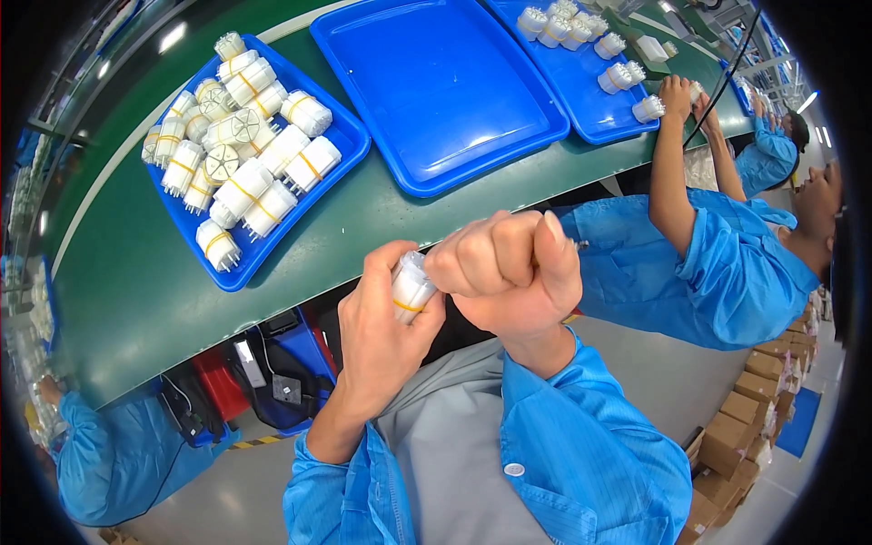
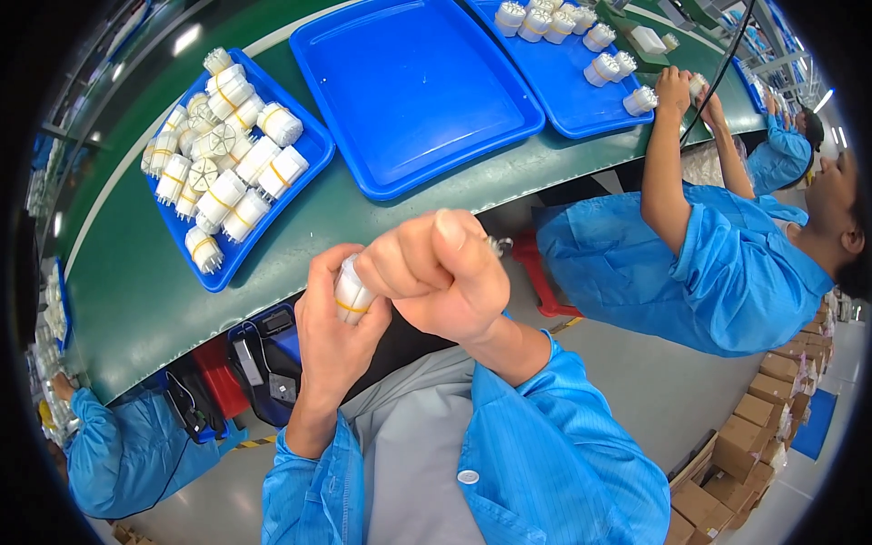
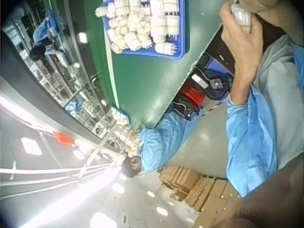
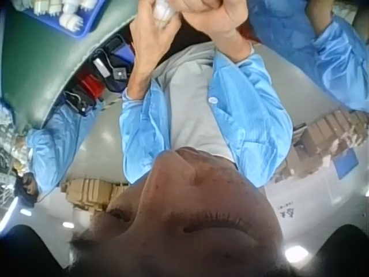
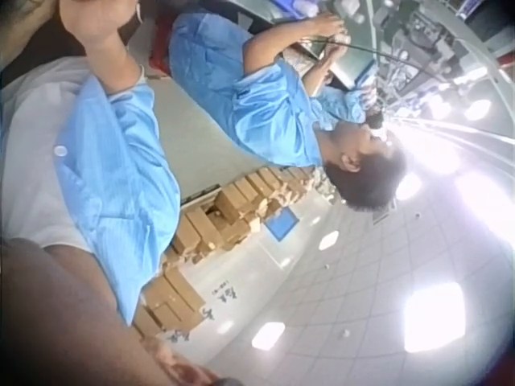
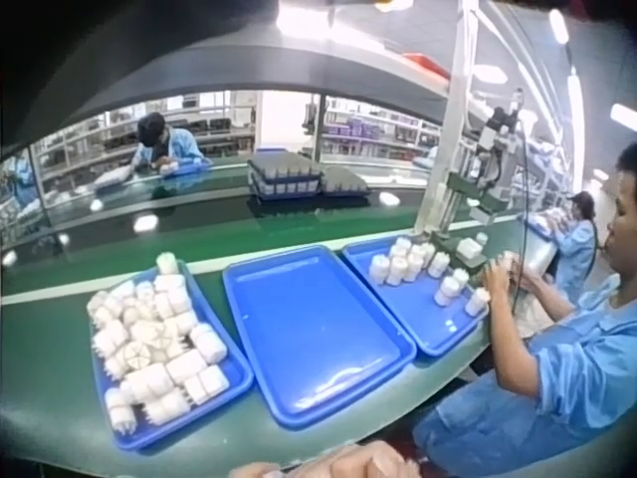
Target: The person assembles small white plastic components using a hand tool at a factory production line.
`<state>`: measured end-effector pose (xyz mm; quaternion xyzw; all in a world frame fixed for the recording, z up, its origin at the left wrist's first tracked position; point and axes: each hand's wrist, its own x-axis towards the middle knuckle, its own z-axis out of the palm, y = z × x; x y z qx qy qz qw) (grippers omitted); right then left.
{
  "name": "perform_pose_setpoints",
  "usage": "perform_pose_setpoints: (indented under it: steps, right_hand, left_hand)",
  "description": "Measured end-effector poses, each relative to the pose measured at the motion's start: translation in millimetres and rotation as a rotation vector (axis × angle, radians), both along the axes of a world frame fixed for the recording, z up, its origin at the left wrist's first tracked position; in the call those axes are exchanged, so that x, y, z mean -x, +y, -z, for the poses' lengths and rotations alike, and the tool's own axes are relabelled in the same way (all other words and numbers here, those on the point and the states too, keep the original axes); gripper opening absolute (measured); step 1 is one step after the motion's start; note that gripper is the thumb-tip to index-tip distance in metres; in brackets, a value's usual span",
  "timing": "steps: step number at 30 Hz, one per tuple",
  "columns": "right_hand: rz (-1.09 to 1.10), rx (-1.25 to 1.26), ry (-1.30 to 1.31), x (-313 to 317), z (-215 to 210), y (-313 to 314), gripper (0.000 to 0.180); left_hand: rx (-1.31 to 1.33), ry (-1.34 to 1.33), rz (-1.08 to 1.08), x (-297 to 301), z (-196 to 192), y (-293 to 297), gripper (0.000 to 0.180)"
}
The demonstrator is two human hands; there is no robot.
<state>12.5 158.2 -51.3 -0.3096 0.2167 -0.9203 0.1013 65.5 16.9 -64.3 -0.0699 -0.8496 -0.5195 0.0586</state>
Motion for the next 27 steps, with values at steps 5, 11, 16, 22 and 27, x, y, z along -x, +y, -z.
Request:
perform_pose_setpoints:
  steps: [5, 11, 16, 22, 27]
  right_hand:
    - [-0.016, 0.282, -0.159, 3.6, -0.2, 7.3, 0.053]
    - [-0.002, 0.284, -0.150, 1.1, 13.3, 17.1, 0.053]
    - [-0.020, 0.256, -0.197, -1.9, 17.4, 14.7, 0.052]
    - [-0.016, 0.246, -0.228, -5.5, 19.5, 10.7, 0.052]
    - [0.002, 0.215, -0.249, -6.7, 28.8, 17.3, 0.050]
  left_hand:
    - [-0.772, -0.348, 0.093, 1.2, -12.9, -3.1, 0.046]
    - [-1.044, -0.291, 0.130, -3.3, -11.4, -4.3, 0.055]
    - [-1.089, -0.286, 0.142, -6.8, -15.3, -2.8, 0.056]
    - [-1.123, -0.269, 0.175, -6.1, -12.8, -10.7, 0.055]
    - [-0.825, -0.045, -0.055, 2.8, -22.2, -40.9, 0.061]
